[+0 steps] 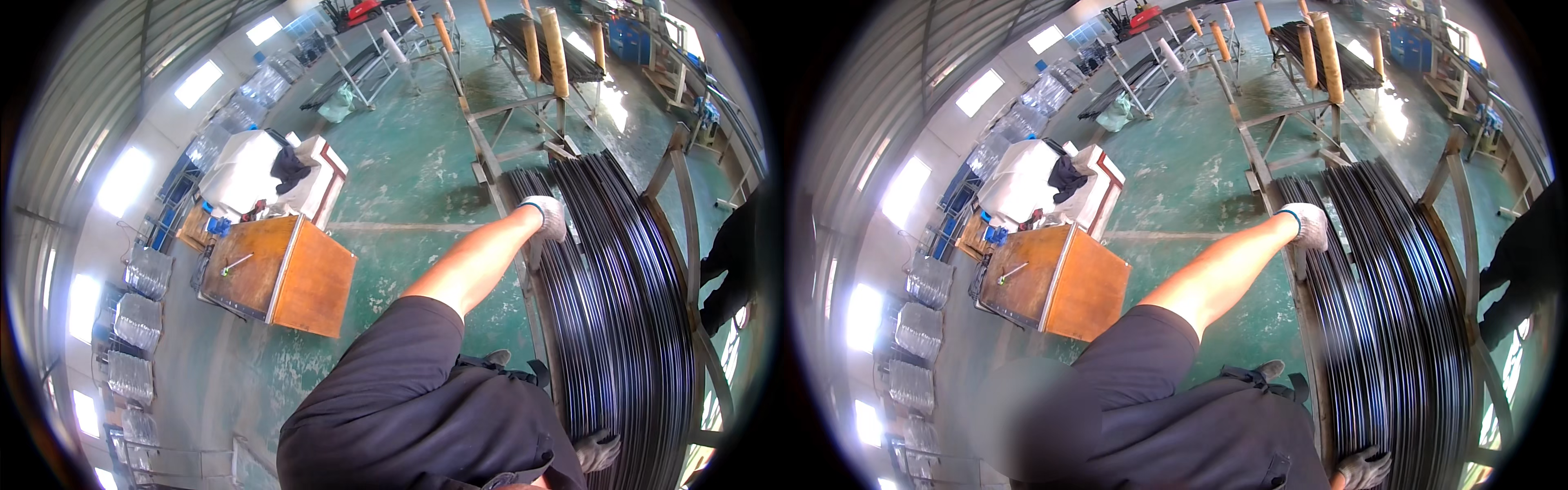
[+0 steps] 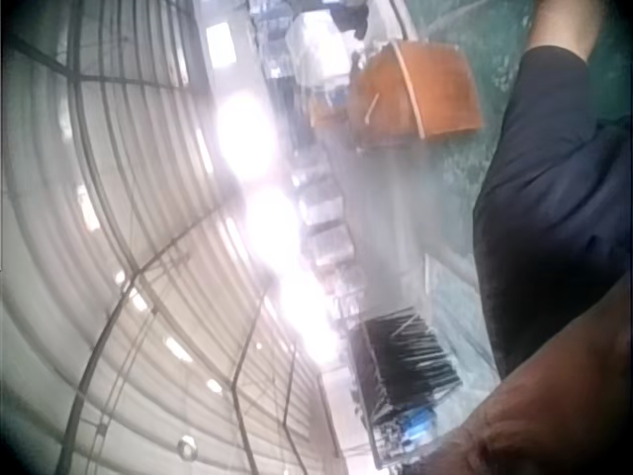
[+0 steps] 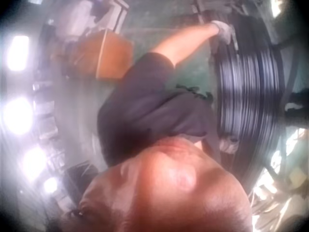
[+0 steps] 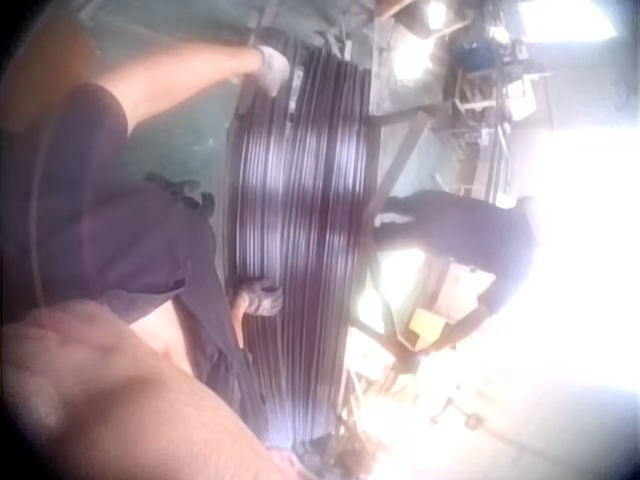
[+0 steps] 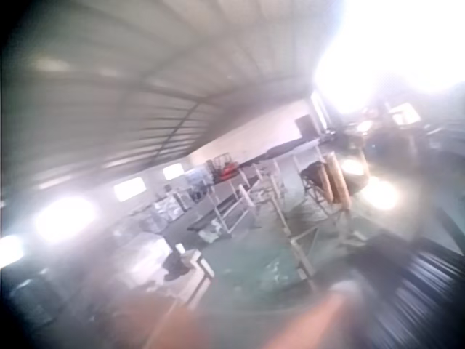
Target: The person lifts a bundle of long metal rods from a rack with a coworker and places them back. The person then picks up several bent metal frames from a table and stacks them on the floor.
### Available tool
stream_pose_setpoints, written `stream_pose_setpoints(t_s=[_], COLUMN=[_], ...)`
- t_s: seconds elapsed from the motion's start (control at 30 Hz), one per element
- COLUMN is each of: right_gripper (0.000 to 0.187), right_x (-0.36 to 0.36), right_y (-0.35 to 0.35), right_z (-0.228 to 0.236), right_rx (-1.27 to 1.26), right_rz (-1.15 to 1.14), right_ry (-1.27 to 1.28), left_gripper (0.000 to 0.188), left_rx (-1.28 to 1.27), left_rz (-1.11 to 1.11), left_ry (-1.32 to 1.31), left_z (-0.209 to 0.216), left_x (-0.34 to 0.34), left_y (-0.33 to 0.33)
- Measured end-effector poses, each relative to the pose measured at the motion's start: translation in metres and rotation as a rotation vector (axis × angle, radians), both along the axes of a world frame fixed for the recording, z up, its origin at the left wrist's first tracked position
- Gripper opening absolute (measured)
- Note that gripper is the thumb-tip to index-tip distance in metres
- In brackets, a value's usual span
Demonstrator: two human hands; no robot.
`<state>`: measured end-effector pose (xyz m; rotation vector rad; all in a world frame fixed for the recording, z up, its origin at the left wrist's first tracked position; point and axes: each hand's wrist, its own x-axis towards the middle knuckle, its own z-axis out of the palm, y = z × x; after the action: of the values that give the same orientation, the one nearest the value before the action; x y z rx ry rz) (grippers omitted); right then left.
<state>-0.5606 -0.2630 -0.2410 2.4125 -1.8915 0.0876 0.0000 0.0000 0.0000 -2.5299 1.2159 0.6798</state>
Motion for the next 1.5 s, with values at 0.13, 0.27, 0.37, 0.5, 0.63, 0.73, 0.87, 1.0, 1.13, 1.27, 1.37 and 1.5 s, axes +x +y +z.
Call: stream_pose_setpoints(t_s=[0.13, 0.27, 0.37, 0.5, 0.63, 0.73, 0.87, 1.0, 1.13, 1.27, 1.37, 1.5], right_gripper=[0.057, 0.057, 0.057, 0.057, 0.056, 0.056, 0.056, 0.056, 0.057, 0.057, 0.057, 0.057], right_x=[0.008, -0.001, -0.002, -0.002, -0.001, 0.001, 0.000, 0.004, 0.003, 0.004, 0.008, 0.006], right_y=[0.007, 0.007, 0.002, 0.001, 0.000, 0.000, -0.003, 0.001, 0.003, 0.003, 0.006, 0.004], right_z=[0.002, 0.001, -0.003, -0.005, -0.003, -0.001, -0.006, -0.003, -0.001, -0.001, 0.003, 0.002], right_rx=[-0.034, -0.054, -0.057, -0.077, -0.082, -0.080, -0.098, -0.087, -0.085, -0.076, -0.062, -0.072], right_rz=[0.014, 0.007, 0.030, 0.041, 0.051, 0.055, 0.032, 0.022, 0.018, 0.007, 0.002, -0.008], right_ry=[-0.028, -0.029, 0.006, 0.022, -0.008, -0.017, 0.000, 0.014, 0.026, 0.051, 0.048, 0.047], left_gripper=[0.047, 0.049, 0.047, 0.046, 0.042, 0.046, 0.051, 0.048, 0.045, 0.044, 0.044, 0.043], left_rx=[0.136, 0.126, -0.020, -0.061, -0.029, -0.055, -0.073, -0.075, -0.055, -0.046, -0.025, -0.039], left_rz=[-0.194, -0.141, -0.052, 0.099, 0.135, 0.186, 0.230, 0.239, 0.229, 0.253, 0.195, 0.198], left_ry=[-0.041, 0.000, -0.005, 0.003, 0.020, 0.050, 0.079, 0.077, 0.074, 0.068, 0.044, 0.051], left_z=[-0.012, -0.022, -0.028, -0.020, -0.010, -0.009, -0.005, -0.007, 0.001, 0.004, -0.006, -0.006], left_x=[0.015, 0.017, 0.017, 0.011, 0.007, 0.008, 0.007, 0.006, 0.003, 0.000, 0.006, 0.006], left_y=[-0.003, -0.005, 0.000, -0.003, -0.006, -0.005, -0.007, -0.004, -0.005, -0.006, -0.002, -0.006])
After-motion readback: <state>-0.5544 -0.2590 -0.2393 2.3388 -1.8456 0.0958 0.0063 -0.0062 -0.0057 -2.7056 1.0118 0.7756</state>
